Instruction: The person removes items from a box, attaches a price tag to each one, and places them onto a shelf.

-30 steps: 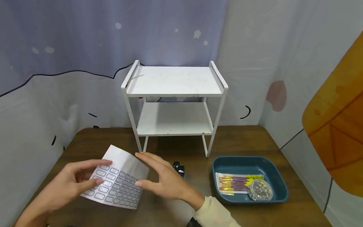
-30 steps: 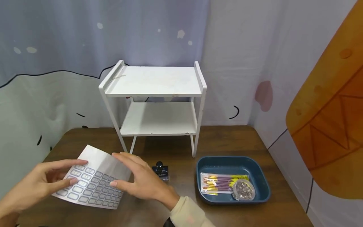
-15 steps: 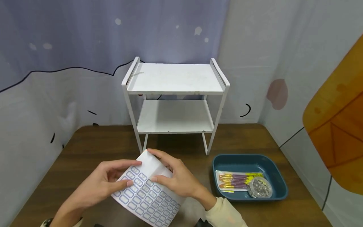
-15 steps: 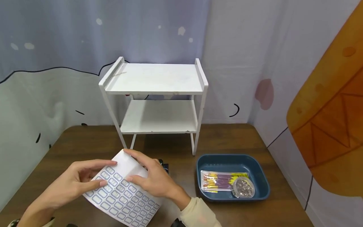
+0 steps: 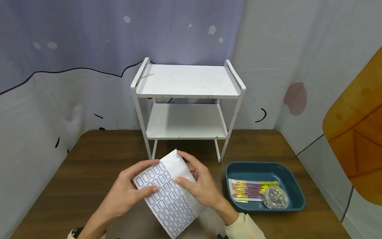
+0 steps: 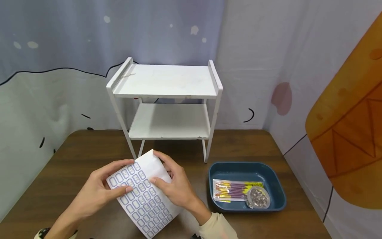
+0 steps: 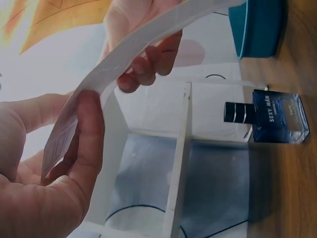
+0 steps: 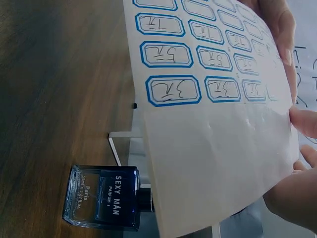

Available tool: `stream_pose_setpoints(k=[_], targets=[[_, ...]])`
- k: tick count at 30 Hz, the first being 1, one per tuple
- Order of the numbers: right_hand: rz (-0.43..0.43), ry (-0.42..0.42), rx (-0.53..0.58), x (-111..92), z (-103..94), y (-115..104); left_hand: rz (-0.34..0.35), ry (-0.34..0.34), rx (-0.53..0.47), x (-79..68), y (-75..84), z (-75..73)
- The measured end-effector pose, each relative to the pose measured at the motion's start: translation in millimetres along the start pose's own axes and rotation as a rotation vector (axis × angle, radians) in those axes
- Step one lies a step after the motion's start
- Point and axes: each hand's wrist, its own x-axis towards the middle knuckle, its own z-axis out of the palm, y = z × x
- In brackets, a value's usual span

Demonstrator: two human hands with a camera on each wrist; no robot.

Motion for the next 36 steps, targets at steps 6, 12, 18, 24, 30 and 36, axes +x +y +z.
stream_pose_setpoints(k=[6,12,18,24,30,36], targets=[[-0.002,0.013,0.019,0,-1.4,0,-0.024,0.039,0.004,2.8,-2.6,7.5],[-0.039,0.046,0.008,3,-2.3,2,-0.019,0.035,0.014,4.3,-5.6,13.3],[-0.005,0.065,0.013,2,-6.5,3,0.002,0.123,0.027,8.0,-5.6,9.9],[-0.002,0.036,0.007,2,-15.9,5,0.019,0.141,0.033,10.2,-4.4,-0.3],[0.027,0.024,-0.074,2,-21.4,6,0.01,0.072,0.008,14.8,-8.2,3.4],[0.019,0.042,-0.114,1,-23.1,8,-0.14,0.036,-0.064,19.0,-8.7,7.9]])
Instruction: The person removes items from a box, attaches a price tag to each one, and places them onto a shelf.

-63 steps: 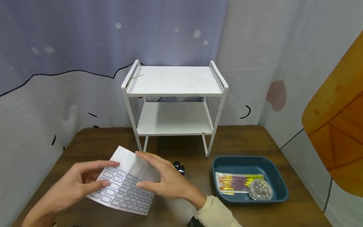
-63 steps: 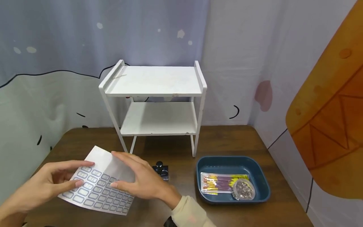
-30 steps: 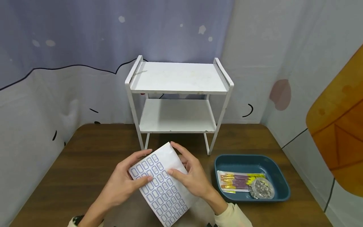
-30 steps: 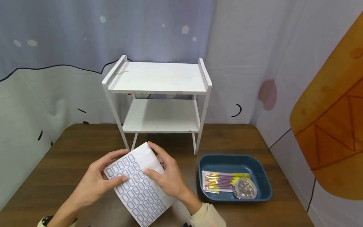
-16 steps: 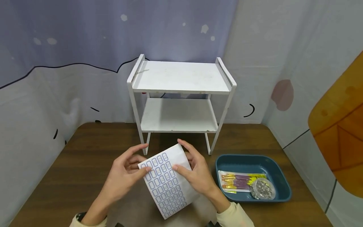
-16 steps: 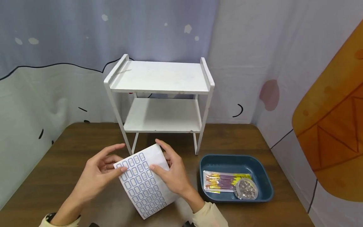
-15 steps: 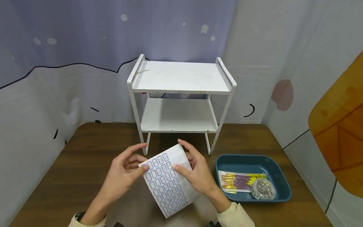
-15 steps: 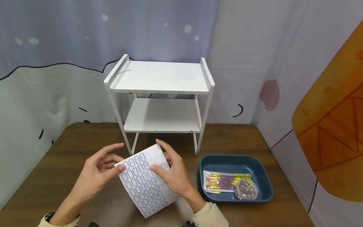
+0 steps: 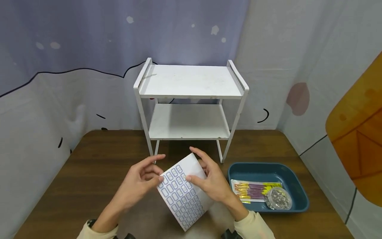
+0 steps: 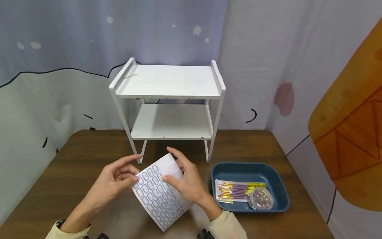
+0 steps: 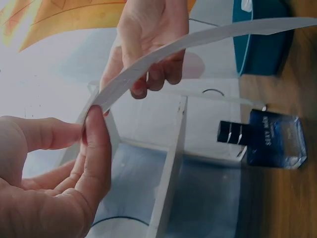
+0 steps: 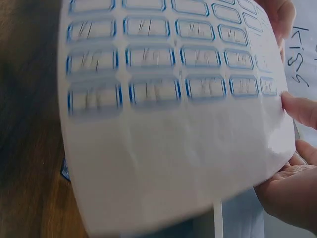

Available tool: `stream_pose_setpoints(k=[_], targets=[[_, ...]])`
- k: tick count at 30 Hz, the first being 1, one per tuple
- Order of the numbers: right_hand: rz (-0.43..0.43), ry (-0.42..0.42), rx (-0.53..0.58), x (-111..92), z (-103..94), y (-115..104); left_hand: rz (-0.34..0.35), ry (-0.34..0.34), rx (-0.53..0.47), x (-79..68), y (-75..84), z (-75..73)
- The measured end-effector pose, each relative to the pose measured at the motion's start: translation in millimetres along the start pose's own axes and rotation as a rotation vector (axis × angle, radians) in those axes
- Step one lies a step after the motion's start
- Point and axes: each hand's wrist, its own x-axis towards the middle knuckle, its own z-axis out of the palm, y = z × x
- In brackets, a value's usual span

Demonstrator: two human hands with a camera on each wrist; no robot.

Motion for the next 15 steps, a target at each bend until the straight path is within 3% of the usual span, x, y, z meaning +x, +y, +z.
stream_pose_setpoints(k=[5,10,12,15], targets=[[-0.052,0.148,-0.088,-1,0.8,2,-0.06,-0.025,-0.059,0.8,-0.9,9.4],[-0.124,0.397,-0.197,-4,7.0,-5,-0.085,0.061,-0.124,2.8,2.3,23.9],[-0.169,0.431,-0.212,-7,9.6,-9,-0.094,0.105,-0.158,3.5,4.2,29.8],[-0.241,0.409,-0.226,-11,12.0,-14,-0.089,0.137,-0.204,5.6,5.4,39.0]])
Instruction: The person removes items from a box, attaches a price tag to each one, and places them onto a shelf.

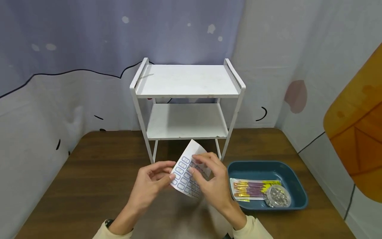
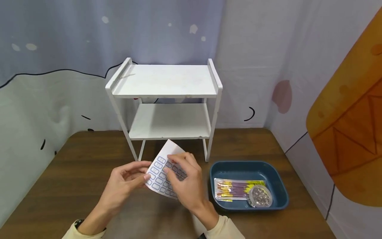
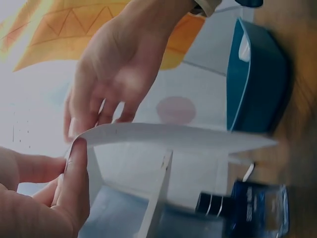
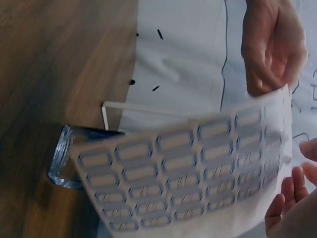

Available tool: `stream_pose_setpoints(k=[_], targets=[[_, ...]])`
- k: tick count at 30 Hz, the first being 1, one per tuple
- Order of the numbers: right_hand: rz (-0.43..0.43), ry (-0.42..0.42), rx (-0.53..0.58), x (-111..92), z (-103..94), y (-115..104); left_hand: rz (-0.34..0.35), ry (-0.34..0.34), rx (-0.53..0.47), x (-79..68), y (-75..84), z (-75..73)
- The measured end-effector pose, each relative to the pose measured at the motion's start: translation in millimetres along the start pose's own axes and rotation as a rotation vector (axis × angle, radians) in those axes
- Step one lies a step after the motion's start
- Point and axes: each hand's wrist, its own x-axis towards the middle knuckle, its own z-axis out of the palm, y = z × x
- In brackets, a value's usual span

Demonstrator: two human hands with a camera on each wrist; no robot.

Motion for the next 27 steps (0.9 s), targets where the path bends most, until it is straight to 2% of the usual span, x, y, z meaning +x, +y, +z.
stream_pose_setpoints(k=[3,7,13,20,27], targets=[[-0.059,-0.032,0.008,-3,2.3,-4,0.013,0.012,-0.049,0.1,-0.8,6.4],[-0.095,-0.043,0.012,-5,4.0,-6,0.019,0.001,-0.132,0.8,-2.1,12.9],[-0.098,-0.038,0.039,-3,1.7,-6,0.05,-0.044,-0.223,2.1,-3.3,18.1],[-0.071,-0.056,0.06,-3,-0.4,-5,0.053,-0.056,-0.245,2.8,-3.9,21.3],[-0.024,-0.079,0.052,-2,-2.1,-6,0.083,-0.062,-0.216,3.4,-3.8,22.5]])
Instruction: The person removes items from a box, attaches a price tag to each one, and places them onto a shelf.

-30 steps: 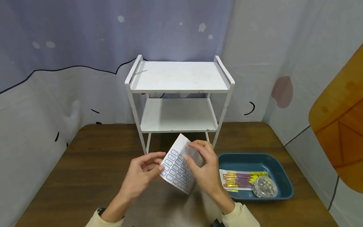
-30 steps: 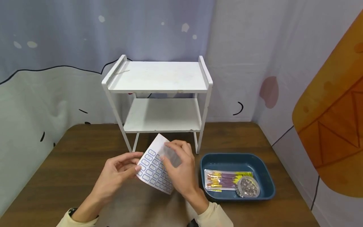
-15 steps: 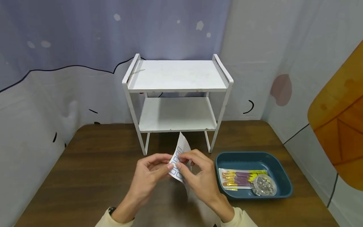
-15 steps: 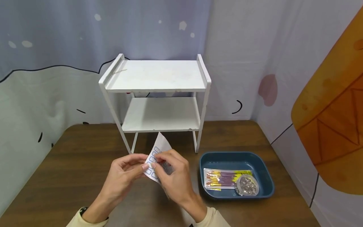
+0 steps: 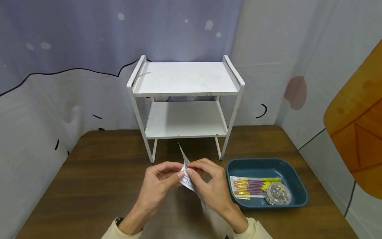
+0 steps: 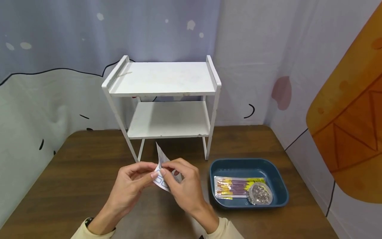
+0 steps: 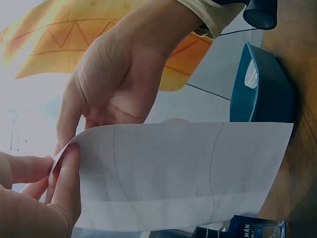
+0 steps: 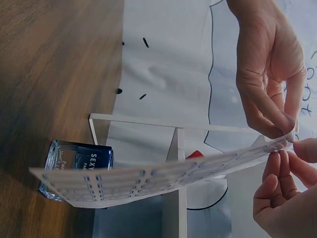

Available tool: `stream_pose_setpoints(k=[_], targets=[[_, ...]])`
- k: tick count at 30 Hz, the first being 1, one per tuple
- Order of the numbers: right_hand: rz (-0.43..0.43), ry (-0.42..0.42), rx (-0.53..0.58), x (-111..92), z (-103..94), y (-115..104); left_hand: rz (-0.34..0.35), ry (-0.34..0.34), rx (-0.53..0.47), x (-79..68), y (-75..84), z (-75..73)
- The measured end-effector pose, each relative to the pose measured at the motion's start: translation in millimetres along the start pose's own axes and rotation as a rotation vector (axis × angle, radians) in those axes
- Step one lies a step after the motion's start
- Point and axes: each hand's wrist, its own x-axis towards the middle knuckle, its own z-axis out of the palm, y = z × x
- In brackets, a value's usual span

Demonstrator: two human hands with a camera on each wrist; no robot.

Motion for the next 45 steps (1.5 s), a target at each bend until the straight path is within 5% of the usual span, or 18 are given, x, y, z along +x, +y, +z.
stream_pose_setpoints(k=[30,45], targets=[[-0.009,-0.019,-0.052,4,1.9,0,0.231,-0.029,0.144,1.9,-8.7,1.4],[-0.006,-0.049,-0.045,6,0.1,3,0.241,-0.017,0.201,3.9,-9.9,0.7]])
